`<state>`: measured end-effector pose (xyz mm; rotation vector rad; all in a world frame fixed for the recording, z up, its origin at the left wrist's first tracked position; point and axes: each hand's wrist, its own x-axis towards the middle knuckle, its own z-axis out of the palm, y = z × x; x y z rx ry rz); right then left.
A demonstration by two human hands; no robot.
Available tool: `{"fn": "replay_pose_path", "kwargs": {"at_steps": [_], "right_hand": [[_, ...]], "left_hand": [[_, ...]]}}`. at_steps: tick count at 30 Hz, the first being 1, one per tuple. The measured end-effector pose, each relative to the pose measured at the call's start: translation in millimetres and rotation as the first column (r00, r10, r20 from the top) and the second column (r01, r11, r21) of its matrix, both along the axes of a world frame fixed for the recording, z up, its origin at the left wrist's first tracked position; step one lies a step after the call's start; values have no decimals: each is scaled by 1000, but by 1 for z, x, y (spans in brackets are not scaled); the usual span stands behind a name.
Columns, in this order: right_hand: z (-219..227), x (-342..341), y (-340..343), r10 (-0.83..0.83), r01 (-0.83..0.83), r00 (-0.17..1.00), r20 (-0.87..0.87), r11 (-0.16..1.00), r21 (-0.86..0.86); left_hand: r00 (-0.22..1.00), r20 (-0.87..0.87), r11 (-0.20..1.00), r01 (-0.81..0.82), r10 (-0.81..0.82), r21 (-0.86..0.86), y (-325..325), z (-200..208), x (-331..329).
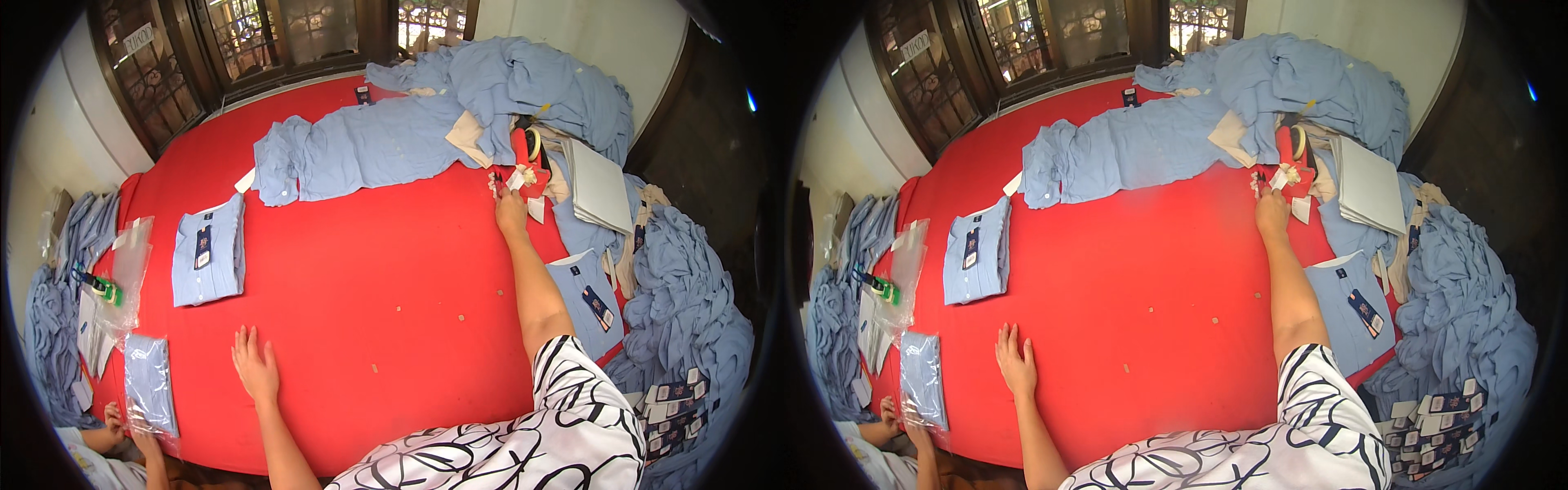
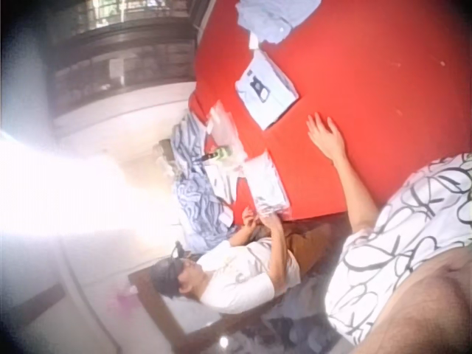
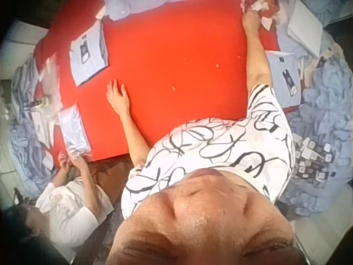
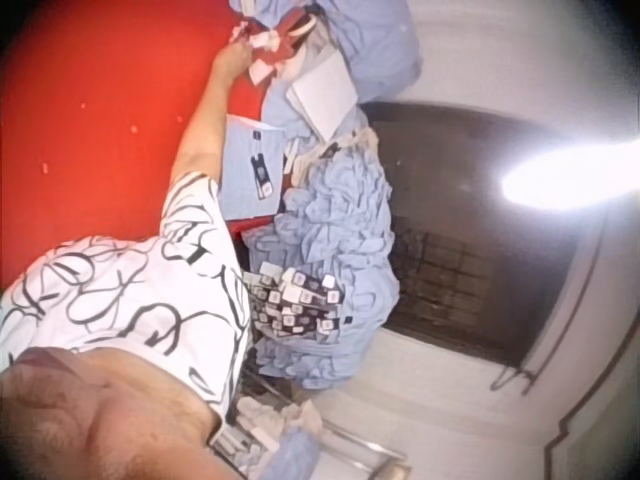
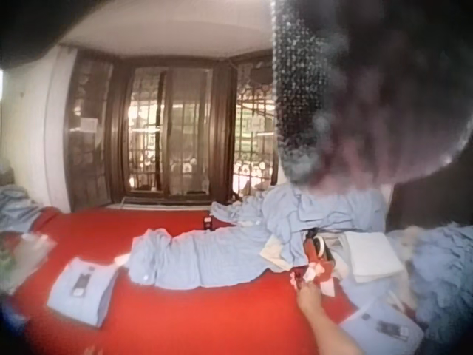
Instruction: The person folds several blue shirts over a cardboard guide and places them onto a stack on a red table.
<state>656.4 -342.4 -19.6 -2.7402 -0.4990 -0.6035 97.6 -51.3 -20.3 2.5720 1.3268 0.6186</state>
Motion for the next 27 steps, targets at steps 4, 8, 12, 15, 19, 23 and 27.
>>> {"fn": "replay_pose_path", "kwargs": {"at_steps": [4,8,12,15,19,23,27], "right_hand": [[2,0,7,-14,15,1000,-18,998,58],[-7,-4,6,-9,4,999,43,994,108],[-13,-3,5,-6,-3,998,57,988,156],[-16,-2,5,4,-25,996,88,970,241],[-19,-9,4,2,-38,994,108,944,328],[-14,-12,-1,21,-50,997,78,920,388],[-19,-2,-1,54,-109,988,145,909,402]], "left_hand": [[1000,-4,1000,1,-1,10,0,-1,-1],[1000,7,1000,2,-2,2,-1,1,0],[1000,-5,1000,-9,9,0,-1,3,0],[1000,-6,1000,-18,18,-1,0,4,-2],[1000,-21,1000,-16,16,-22,0,5,2],[1000,-7,1000,-18,18,-20,-2,9,7],[1000,-3,1000,-14,14,4,1,-2,-1]]}}
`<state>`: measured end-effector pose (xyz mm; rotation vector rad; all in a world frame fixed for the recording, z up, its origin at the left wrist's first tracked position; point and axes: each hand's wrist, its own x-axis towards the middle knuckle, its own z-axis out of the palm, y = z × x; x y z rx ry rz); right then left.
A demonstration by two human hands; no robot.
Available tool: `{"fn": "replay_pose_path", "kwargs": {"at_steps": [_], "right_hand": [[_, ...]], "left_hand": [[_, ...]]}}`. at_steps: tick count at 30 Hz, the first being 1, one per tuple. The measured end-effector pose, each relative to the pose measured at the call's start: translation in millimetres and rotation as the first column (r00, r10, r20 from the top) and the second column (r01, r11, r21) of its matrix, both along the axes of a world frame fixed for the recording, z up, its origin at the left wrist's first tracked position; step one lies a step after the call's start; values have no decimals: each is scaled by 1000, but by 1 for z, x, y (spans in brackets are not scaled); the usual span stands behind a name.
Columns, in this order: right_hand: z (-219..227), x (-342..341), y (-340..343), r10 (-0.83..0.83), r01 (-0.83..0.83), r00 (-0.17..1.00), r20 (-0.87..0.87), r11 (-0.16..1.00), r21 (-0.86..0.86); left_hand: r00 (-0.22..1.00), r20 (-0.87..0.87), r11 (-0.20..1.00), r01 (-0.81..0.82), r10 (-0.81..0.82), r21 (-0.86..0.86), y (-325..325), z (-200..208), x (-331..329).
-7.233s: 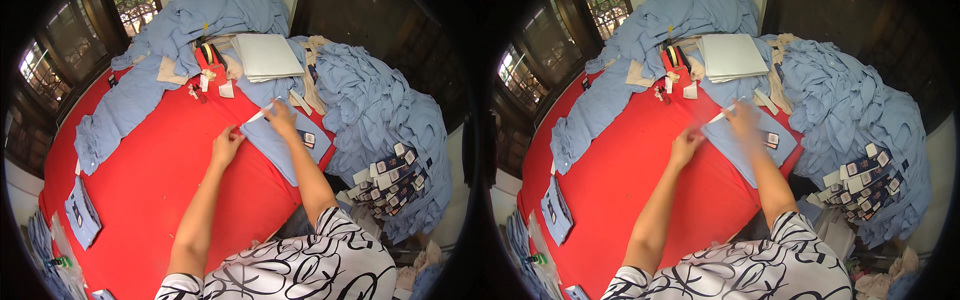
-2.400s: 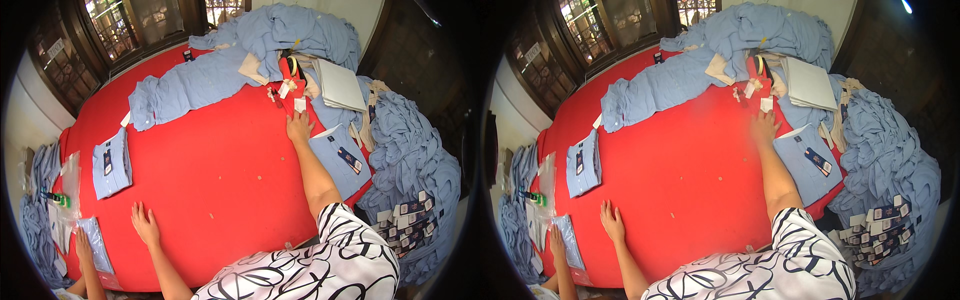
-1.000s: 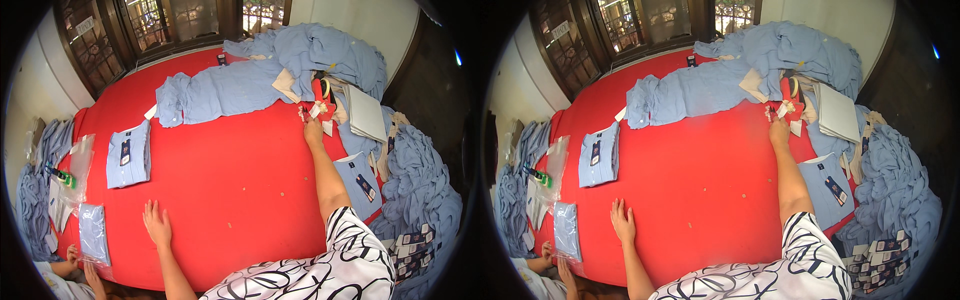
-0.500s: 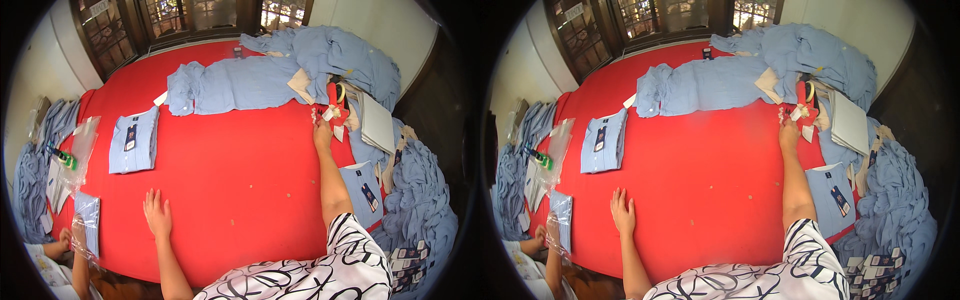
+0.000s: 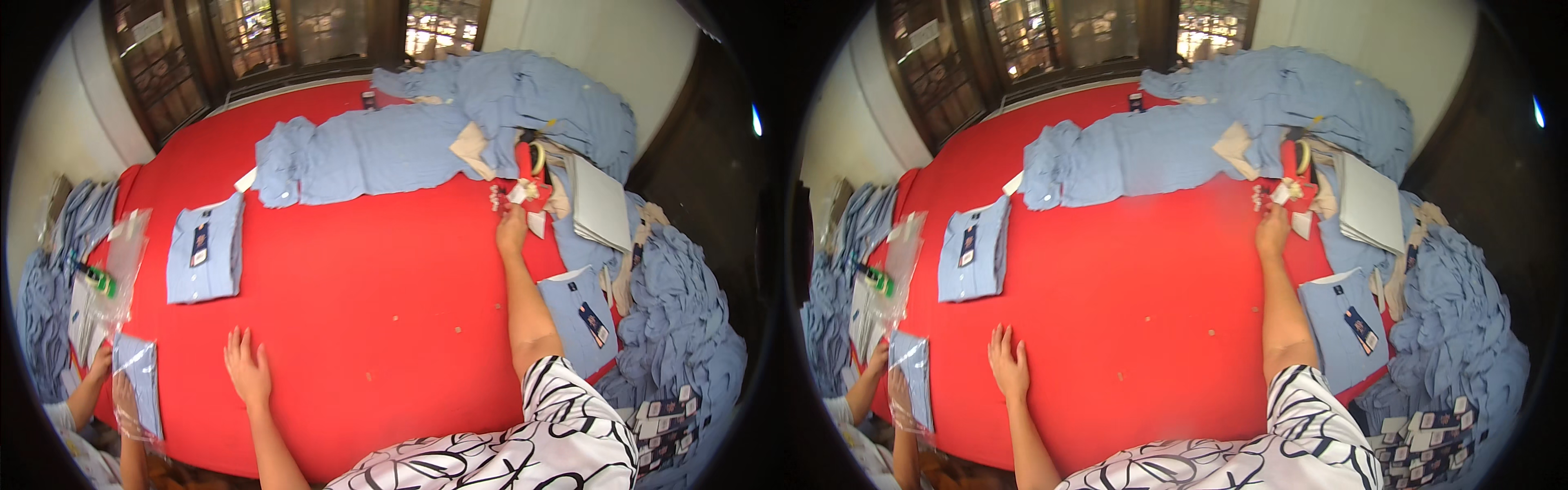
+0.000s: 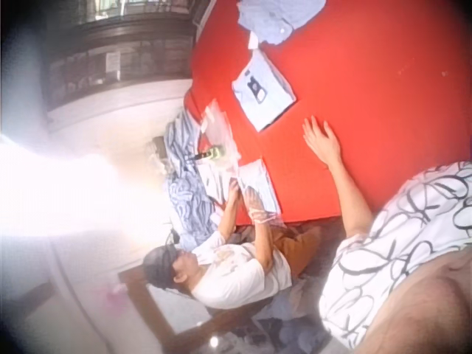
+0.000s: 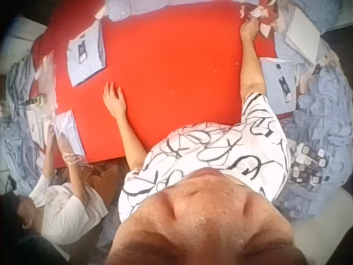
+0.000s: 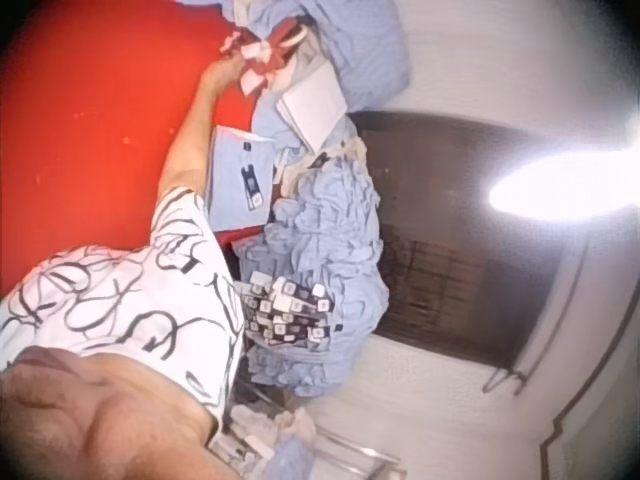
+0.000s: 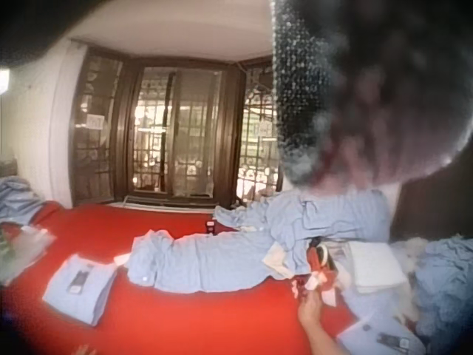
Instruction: The person folds several blue shirts over a cardboard guide and places them onto a stack on a red table.
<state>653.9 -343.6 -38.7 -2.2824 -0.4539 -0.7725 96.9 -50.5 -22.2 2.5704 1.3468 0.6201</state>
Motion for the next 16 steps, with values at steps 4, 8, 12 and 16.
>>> {"fn": "replay_pose_path", "kwargs": {"at_steps": [4,8,12,16], "right_hand": [[7,-8,-1,-23,24,999,-29,999,32],[12,-10,-4,-60,62,995,-74,998,26],[2,-1,10,10,-8,997,76,1000,-25],[0,21,77,822,-509,568,29,324,798]], "left_hand": [[1000,8,1000,-9,9,-27,-4,7,6],[1000,14,1000,2,-2,-23,-3,6,9],[1000,2,1000,-2,2,25,1,-2,-10],[999,46,997,19,-16,-70,8,3,-18]]}}
